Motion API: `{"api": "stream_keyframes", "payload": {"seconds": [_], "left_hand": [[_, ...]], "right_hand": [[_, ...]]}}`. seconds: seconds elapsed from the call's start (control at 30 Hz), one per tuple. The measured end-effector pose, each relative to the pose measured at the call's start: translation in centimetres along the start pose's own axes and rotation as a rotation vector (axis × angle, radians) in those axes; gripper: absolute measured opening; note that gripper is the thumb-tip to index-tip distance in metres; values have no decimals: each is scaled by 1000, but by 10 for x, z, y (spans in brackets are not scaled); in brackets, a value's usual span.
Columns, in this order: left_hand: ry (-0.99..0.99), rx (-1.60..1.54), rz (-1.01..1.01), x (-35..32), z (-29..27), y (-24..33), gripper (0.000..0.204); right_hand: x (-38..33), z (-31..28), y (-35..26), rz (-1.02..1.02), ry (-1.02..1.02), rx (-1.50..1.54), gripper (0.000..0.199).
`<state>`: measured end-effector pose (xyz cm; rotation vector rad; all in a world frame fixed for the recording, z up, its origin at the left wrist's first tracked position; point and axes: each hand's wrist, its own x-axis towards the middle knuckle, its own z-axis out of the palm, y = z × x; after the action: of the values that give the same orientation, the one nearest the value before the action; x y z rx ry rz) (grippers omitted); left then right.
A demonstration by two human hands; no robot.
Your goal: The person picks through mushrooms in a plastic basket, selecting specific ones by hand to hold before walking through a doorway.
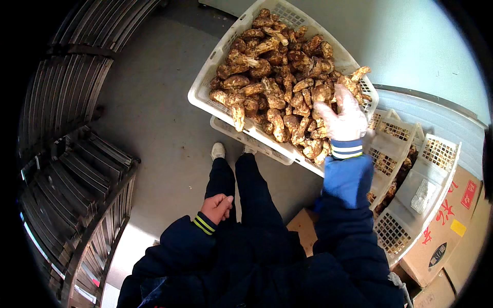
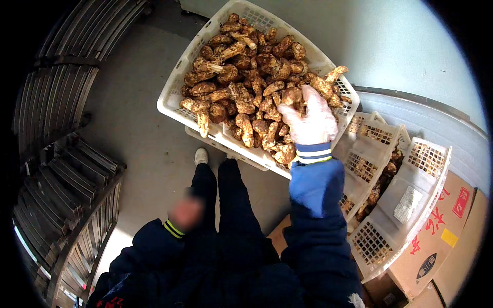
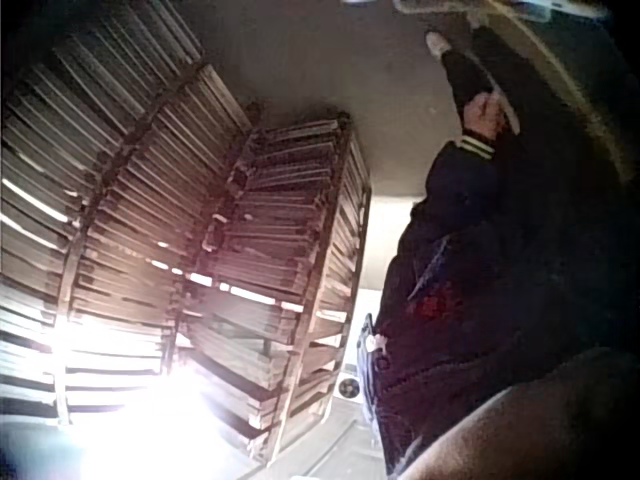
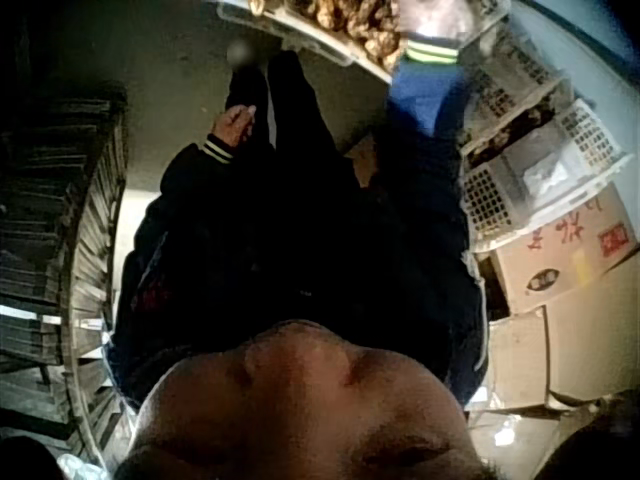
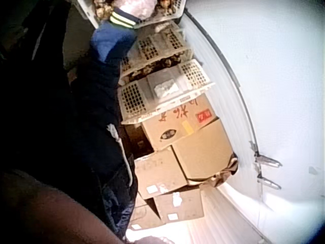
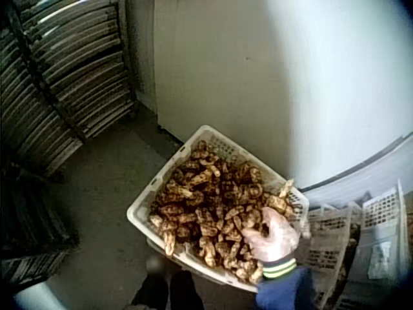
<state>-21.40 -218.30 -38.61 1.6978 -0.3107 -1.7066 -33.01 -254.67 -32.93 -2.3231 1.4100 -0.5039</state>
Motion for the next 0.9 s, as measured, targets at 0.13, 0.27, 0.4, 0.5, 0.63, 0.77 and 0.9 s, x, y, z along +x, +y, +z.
{"api": "stream_keyframes", "payload": {"seconds": [0.13,0.27,0.4,0.5,0.63,0.77,0.9], "left_hand": [[-77,-185,-130,1,1,1,34],[-71,-150,-124,3,7,14,33],[-37,-191,-145,-6,-6,-2,33],[-49,-192,-148,-1,-1,3,33],[1,-42,-62,-3,-3,-6,33],[24,-25,-61,-1,-6,-15,33],[8,-180,-140,-5,-11,-1,33]], "right_hand": [[-15,37,-49,-213,-34,-46,41],[-7,83,-103,-388,-233,0,29],[-4,107,-149,-358,-486,-186,38],[-1,96,-146,-301,-510,-333,40],[-27,96,-144,-349,-401,-283,36],[-38,99,-124,-331,-308,-138,35],[-15,65,-86,-356,-92,-267,41]]}}
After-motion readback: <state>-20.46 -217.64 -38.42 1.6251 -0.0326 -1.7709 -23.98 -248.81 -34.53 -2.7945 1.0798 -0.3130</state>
